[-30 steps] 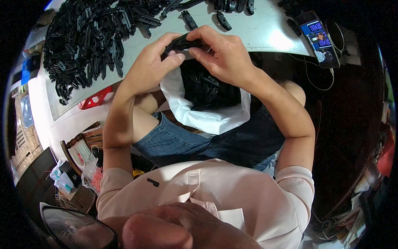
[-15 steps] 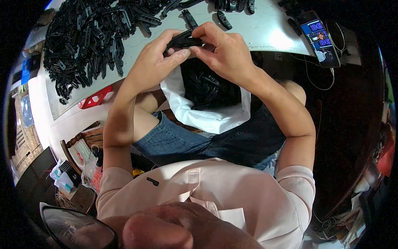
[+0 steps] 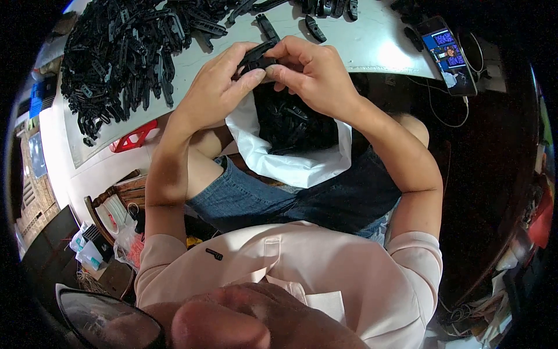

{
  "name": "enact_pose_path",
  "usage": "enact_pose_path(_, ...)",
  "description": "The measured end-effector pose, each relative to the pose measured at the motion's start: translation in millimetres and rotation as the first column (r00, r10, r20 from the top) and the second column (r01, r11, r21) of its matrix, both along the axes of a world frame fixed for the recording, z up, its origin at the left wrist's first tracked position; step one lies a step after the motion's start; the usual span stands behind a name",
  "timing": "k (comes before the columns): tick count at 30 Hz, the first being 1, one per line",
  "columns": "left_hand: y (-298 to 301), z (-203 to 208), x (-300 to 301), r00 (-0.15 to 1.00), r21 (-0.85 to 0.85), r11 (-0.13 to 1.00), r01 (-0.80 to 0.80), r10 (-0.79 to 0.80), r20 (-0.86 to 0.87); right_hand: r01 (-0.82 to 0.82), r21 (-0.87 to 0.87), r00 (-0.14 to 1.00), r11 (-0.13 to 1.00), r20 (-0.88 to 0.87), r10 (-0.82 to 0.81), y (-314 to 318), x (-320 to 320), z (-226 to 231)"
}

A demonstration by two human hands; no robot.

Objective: The person assembles plastic components by picking up parts from the table, fitting pieces together by hand, and dropping the assembled items into a bag.

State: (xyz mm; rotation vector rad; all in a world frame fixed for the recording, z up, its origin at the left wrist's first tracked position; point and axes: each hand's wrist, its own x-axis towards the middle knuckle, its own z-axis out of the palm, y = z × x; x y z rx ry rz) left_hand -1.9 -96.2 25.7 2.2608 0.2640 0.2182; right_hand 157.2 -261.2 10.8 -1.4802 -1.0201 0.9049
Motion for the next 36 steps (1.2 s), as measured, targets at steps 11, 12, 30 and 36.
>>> enact_pose_path(11, 1.1, 2.5, -0.1, 1.0, -0.082, 0.996, 0.023, -0.022, 0.02, 0.062, 0.016, 0.992, 0.998, -0.111, -0.06, 3.1, 3.1, 0.7)
enact_pose_path(12, 2.8, 2.7, -0.6, 0.997, -0.057, 0.996, 0.063, -0.06, 0.054, 0.098, 0.058, 0.993, 0.993, -0.075, -0.094, 4.1, 3.1, 0.1)
enact_pose_path(30, 5.8, 7.6, 25.8, 0.972, 0.187, 0.961, 0.205, -0.222, 0.072, -0.27, -0.166, 0.935, 0.948, 0.189, 0.3, -20.6, 35.7, 22.3)
enact_pose_path(36, 6.3, -8.1, 50.8, 0.971, 0.724, 0.686, -0.07, -0.121, 0.208, 0.226, 0.147, 0.515, 0.963, 0.821, -0.247, -13.6, 44.9, 3.3)
